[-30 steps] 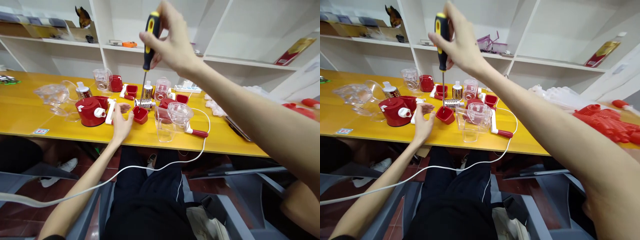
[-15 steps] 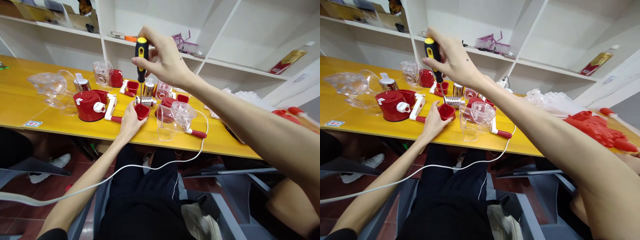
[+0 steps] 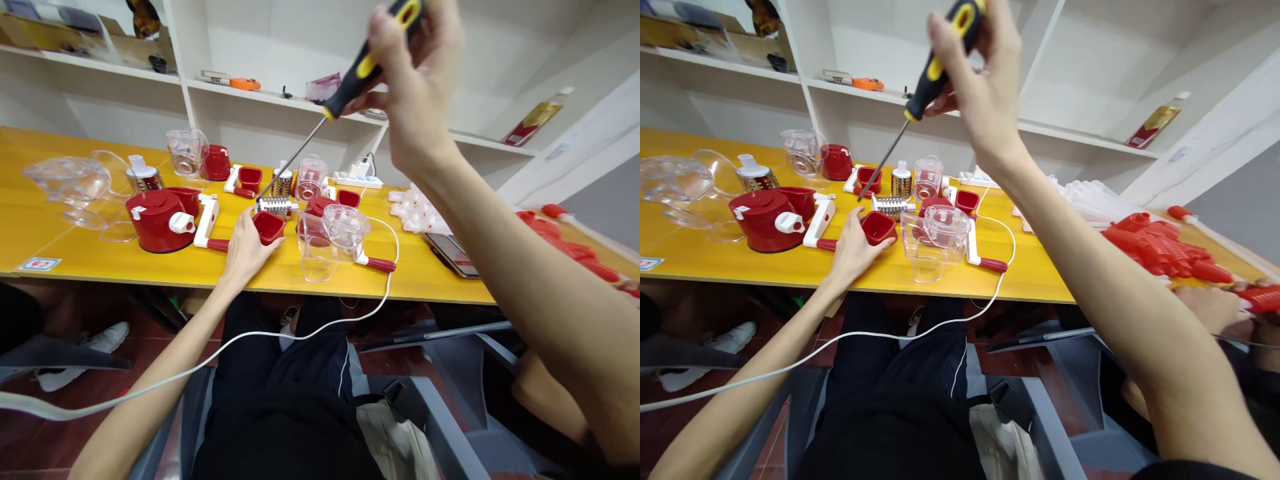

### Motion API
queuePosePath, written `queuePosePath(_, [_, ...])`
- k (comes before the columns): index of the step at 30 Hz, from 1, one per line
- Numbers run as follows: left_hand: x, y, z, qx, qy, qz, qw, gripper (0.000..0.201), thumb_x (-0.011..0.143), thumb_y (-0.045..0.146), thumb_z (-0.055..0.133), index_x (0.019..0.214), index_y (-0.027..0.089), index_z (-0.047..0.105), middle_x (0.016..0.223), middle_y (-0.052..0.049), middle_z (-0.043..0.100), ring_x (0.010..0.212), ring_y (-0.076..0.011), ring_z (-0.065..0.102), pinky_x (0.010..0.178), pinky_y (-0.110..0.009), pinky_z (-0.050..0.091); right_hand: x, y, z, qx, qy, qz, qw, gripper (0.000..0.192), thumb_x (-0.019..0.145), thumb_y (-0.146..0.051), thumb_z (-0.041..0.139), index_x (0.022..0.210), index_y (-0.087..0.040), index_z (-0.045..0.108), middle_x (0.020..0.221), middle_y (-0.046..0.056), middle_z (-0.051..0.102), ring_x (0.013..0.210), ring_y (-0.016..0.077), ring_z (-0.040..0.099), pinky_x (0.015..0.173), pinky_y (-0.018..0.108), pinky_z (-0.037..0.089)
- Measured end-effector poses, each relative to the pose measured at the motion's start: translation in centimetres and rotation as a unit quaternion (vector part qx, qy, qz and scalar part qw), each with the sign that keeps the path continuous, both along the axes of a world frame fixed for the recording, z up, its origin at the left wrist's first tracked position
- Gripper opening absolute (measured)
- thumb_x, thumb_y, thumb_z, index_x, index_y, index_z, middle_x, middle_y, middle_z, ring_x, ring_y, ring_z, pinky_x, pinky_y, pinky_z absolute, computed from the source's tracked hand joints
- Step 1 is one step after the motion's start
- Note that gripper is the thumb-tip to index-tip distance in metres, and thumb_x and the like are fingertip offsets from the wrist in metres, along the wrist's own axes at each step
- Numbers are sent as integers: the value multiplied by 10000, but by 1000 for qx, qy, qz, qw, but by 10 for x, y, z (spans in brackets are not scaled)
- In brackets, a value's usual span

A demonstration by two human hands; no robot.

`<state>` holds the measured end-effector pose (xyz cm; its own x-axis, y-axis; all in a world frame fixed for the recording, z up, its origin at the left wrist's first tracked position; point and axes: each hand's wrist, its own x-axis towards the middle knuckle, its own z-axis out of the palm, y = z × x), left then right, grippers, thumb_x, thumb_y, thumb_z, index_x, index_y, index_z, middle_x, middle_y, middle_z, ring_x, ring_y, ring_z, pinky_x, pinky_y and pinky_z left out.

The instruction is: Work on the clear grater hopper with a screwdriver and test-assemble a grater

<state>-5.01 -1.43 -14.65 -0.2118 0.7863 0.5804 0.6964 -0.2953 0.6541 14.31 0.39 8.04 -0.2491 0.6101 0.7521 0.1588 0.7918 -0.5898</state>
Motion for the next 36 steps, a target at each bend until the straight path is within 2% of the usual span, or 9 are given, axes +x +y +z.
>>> queuePosePath(2, [-2, 0, 2, 26, 3, 2, 1000, 852, 638, 419, 904, 1318, 152, 465, 1367, -245, 527, 1331, -453, 497, 1119, -651, 386, 31, 2, 0, -17, 122, -36, 992, 664, 690, -710, 553, 1069, -200, 359, 1012, -74, 521, 743, -69, 522, 642, 183, 557])
queuePosePath(4, [-2, -5, 9, 78, -1, -7, 997, 739, 721, 476, 833, 1294, 158, 491, 1349, -222, 528, 1329, -415, 490, 1148, -622, 363, 66, 3, -9, -64, 276, -72, 956, 649, 669, -667, 585, 1056, -189, 379, 906, -49, 506, 718, -61, 514, 697, 212, 565])
queuePosePath(8, [14, -30, 42, 182, -15, -63, 981, 449, 917, 461, 618, 1269, 192, 547, 1315, -156, 568, 1282, -300, 537, 1120, -476, 440, 124, -6, -56, -135, 447, -119, 876, 555, 788, -631, 408, 1061, -151, 342, 762, -36, 436, 650, -90, 453, 756, 178, 563])
queuePosePath(12, [51, -48, 87, 106, 141, -169, 970, 639, 856, 583, 675, 1336, 187, 527, 1342, -157, 590, 1273, -324, 561, 1100, -501, 458, 146, -28, -110, -223, 542, -137, 799, 471, 843, -558, 347, 1029, -126, 376, 615, -54, 316, 561, -119, 302, 765, 122, 564])
queuePosePath(16, [78, -31, 115, -10, 292, -200, 935, 883, 750, 673, 752, 1423, 172, 479, 1403, -194, 577, 1314, -411, 545, 1055, -570, 476, 150, -37, -129, -273, 588, -126, 750, 424, 865, -492, 322, 1004, -96, 382, 600, -61, 345, 579, -111, 352, 809, 141, 592])
queuePosePath(19, [81, -11, 125, -37, 319, -216, 922, 746, 736, 619, 792, 1312, 189, 594, 1295, -163, 653, 1195, -389, 633, 997, -537, 517, 156, -41, -124, -252, 601, -114, 750, 452, 849, -521, 369, 1014, -102, 403, 642, -56, 413, 610, -108, 410, 855, 181, 615])
queuePosePath(24, [72, -2, 143, -70, 314, -314, 894, 704, 715, 564, 826, 1317, 257, 628, 1323, -104, 671, 1204, -332, 652, 1035, -474, 514, 163, -49, -116, -206, 601, -112, 764, 523, 795, -580, 460, 1056, -129, 420, 736, -53, 489, 670, -90, 496, 873, 231, 627])
queuePosePath(29, [70, -6, 162, -128, 263, -317, 902, 724, 598, 520, 912, 1248, 285, 700, 1331, -91, 677, 1263, -370, 615, 1097, -531, 473, 156, -48, -120, -214, 596, -108, 766, 517, 793, -565, 472, 1063, -127, 423, 771, -39, 502, 689, -81, 514, 822, 229, 618])
queuePosePath(36, [75, 14, 180, -174, 136, -369, 903, 410, 482, 217, 963, 845, 240, 774, 861, -29, 709, 913, -296, 713, 941, -495, 559, 149, -46, -124, -224, 589, -118, 768, 542, 801, -583, 467, 1116, -150, 384, 828, -45, 517, 712, -74, 536, 828, 262, 624])
